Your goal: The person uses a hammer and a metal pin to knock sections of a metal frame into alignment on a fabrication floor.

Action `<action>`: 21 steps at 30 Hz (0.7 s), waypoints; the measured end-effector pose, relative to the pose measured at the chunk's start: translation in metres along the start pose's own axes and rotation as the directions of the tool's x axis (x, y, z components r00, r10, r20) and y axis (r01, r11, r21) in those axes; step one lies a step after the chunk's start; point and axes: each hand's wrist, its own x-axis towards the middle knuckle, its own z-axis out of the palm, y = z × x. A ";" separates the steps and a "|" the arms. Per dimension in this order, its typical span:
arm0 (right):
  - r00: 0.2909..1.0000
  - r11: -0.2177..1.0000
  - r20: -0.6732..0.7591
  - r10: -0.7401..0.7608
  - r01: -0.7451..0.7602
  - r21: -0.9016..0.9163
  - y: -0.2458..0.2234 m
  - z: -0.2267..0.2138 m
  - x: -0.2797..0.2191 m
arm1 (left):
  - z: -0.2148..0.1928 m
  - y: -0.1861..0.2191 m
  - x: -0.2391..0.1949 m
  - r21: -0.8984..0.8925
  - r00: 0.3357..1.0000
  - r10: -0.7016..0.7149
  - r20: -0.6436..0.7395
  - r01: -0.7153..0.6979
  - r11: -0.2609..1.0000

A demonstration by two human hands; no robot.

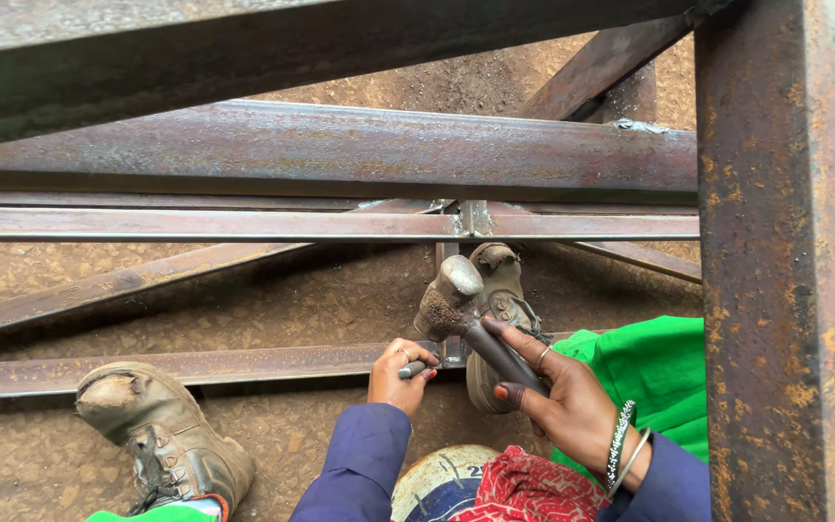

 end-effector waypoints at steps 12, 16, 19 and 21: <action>0.999 0.998 -0.007 -0.049 0.050 0.032 0.004 -0.003 0.001 | 0.000 0.011 0.001 0.120 0.997 0.022 0.075 -0.031 0.992; 1.000 0.998 0.010 -0.021 0.020 0.051 0.003 -0.003 0.000 | -0.001 0.017 0.000 0.161 0.995 -0.027 0.100 0.010 0.987; 1.000 0.999 0.009 -0.024 0.024 0.032 0.003 -0.003 0.000 | -0.001 0.018 -0.001 0.195 0.996 -0.021 0.087 0.004 0.981; 1.000 0.999 0.013 -0.026 0.025 0.042 0.001 -0.003 -0.002 | -0.002 0.017 -0.003 0.190 0.998 -0.007 0.069 -0.006 0.982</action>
